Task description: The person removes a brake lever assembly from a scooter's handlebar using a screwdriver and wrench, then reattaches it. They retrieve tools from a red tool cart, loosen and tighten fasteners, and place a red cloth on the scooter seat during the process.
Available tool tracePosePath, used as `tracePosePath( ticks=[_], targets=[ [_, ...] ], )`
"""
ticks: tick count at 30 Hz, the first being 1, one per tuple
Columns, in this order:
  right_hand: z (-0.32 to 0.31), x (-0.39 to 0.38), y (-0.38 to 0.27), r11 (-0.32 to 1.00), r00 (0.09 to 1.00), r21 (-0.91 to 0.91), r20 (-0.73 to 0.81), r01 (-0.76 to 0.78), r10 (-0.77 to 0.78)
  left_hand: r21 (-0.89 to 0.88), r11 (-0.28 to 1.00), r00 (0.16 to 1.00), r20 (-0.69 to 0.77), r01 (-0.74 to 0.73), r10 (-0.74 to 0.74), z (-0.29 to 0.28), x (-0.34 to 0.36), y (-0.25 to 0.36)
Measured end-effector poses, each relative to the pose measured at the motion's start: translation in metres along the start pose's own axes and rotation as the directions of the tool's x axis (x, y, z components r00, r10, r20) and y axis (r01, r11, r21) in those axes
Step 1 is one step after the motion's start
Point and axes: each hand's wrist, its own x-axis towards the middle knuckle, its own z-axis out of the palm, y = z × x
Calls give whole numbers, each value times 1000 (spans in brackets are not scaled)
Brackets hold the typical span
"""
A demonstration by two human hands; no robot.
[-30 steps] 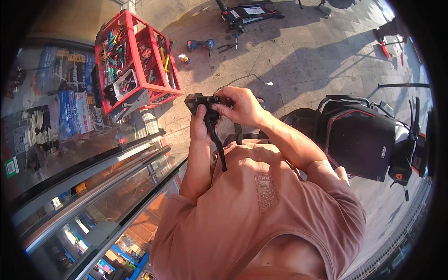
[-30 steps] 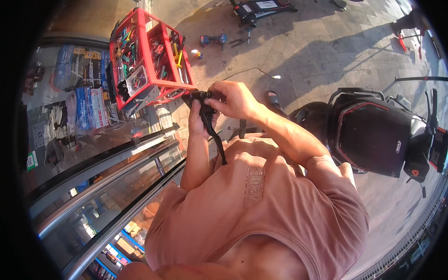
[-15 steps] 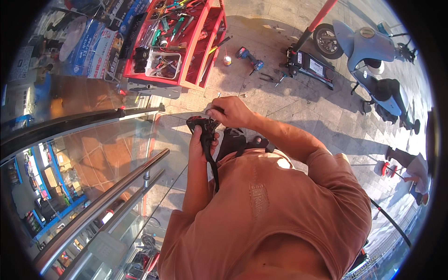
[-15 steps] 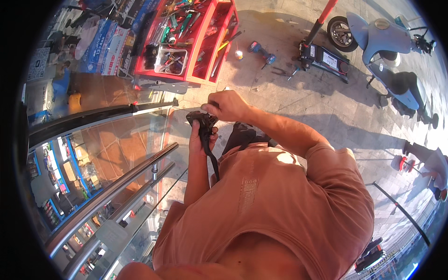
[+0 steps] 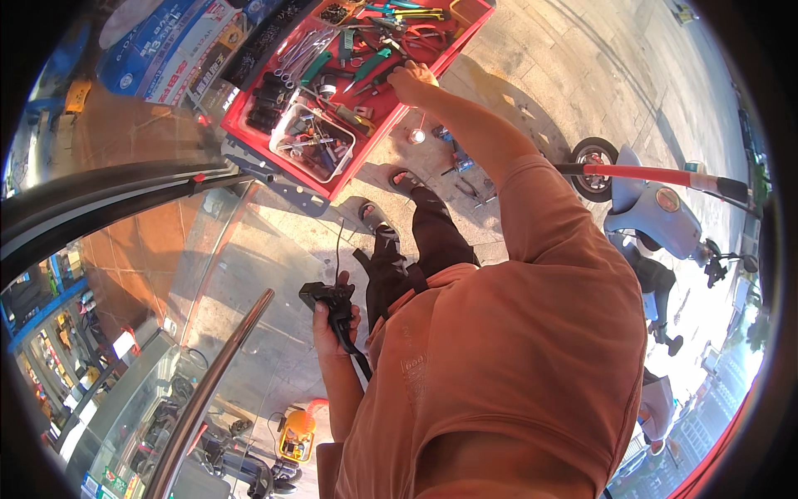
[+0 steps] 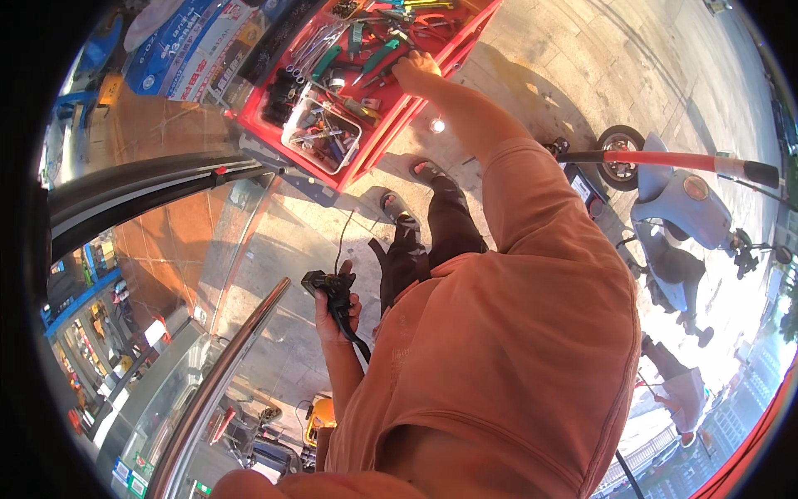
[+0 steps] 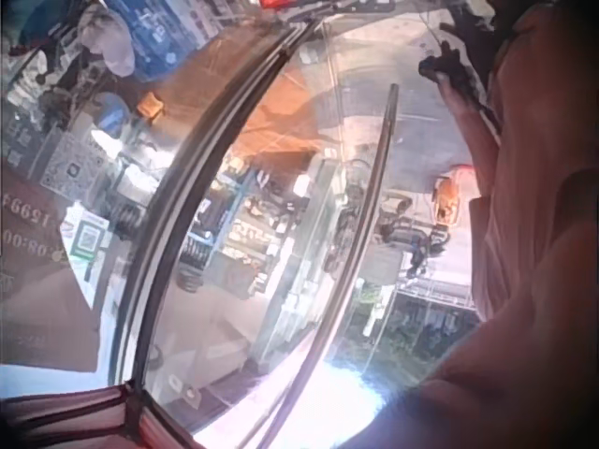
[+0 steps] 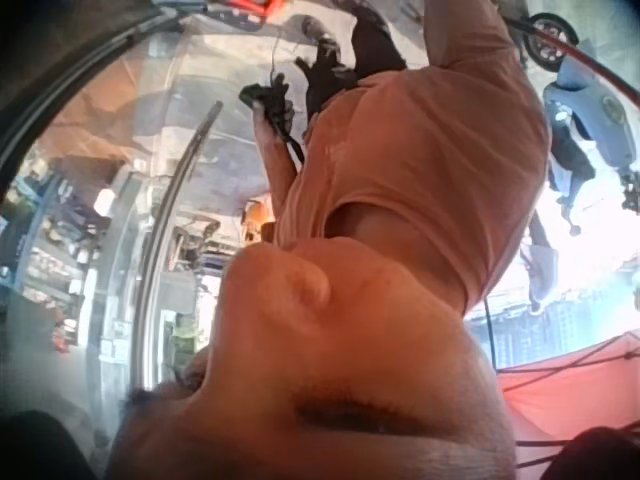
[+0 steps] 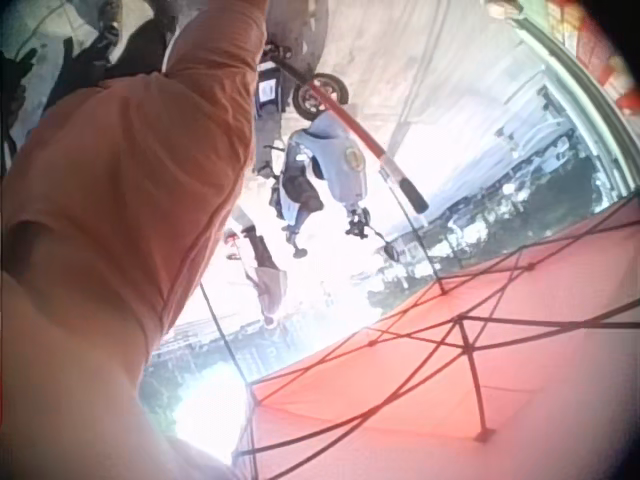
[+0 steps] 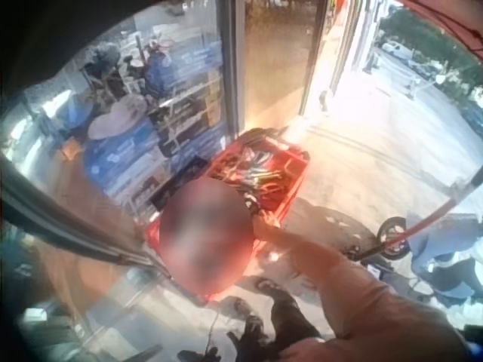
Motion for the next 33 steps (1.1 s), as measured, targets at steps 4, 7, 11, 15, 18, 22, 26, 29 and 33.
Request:
tracePosePath(
  ticks=[4,7,11,15,18,22,26,29,33],
  targets=[
    [1,20,26,947,961,-174,-5,271,-276,-188,969,987,-21,-160,159,21,-6,-26],
    [-2,36,35,952,972,-202,16,231,-233,-290,926,970,-34,-242,243,37,0,-43],
    [-8,48,43,906,931,-214,120,364,-345,-336,888,949,-108,-315,295,52,3,-72],
    [-11,51,59,849,863,-169,26,501,-504,-348,853,921,-152,-389,359,64,3,-95],
    [-11,56,66,838,849,-141,42,527,-527,-385,818,904,-191,-428,384,71,1,-109],
    [-14,63,60,845,851,-116,147,521,-504,-394,765,860,-254,-510,443,71,-9,-133],
    [-15,52,32,846,844,164,101,508,-527,-379,716,808,-330,-586,488,63,-23,-164],
    [-8,40,-9,849,877,387,170,360,-449,-427,664,790,-331,-614,517,59,-35,-192],
    [8,27,-57,950,876,260,402,170,-267,-425,624,754,-316,-655,576,56,-54,-224]
  ],
)
